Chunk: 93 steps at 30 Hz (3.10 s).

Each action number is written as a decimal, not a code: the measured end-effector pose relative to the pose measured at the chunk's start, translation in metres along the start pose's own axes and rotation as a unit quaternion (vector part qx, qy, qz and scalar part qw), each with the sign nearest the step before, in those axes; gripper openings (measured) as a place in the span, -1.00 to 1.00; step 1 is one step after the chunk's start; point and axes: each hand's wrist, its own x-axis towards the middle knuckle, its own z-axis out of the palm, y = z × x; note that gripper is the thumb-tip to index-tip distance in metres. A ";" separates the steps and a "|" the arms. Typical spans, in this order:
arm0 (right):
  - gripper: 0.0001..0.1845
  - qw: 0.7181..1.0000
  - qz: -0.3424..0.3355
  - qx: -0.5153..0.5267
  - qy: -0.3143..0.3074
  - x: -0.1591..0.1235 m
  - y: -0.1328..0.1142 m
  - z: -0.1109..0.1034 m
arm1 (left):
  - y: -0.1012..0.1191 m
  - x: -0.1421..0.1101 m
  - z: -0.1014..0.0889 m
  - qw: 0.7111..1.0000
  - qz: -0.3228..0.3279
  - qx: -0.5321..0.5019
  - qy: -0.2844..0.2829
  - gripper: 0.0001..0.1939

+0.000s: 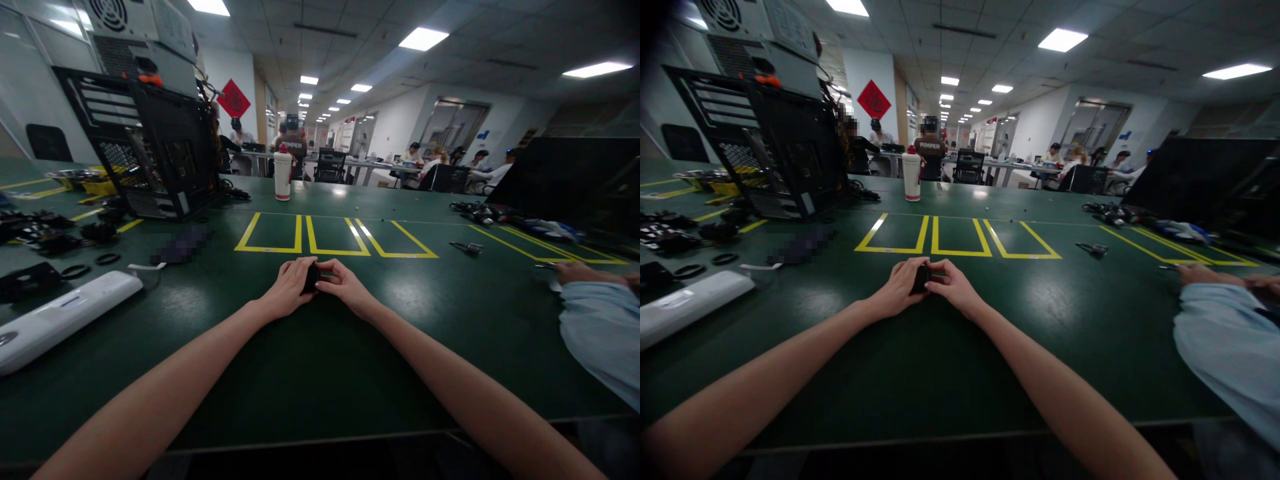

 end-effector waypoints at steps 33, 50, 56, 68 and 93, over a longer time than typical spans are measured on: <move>-0.66 1.000 0.001 -0.031 0.003 0.001 0.000 -0.002 | 0.000 0.000 -0.001 1.000 -0.006 -0.008 -0.001 -0.40; -0.67 0.998 -0.014 -0.064 0.023 0.001 0.000 0.001 | 0.002 0.000 -0.002 1.000 -0.009 -0.012 -0.002 -0.40; -0.73 0.999 -0.019 -0.046 0.022 0.000 0.001 -0.001 | 0.002 0.001 0.000 1.000 -0.009 -0.006 -0.001 -0.41; -0.65 0.999 -0.002 -0.043 0.007 0.001 0.000 -0.001 | 0.002 0.000 -0.002 1.000 -0.010 -0.013 -0.005 -0.41; -0.71 0.999 -0.003 -0.053 0.009 0.003 0.001 -0.004 | 0.001 0.000 -0.001 1.000 -0.010 0.001 -0.002 -0.40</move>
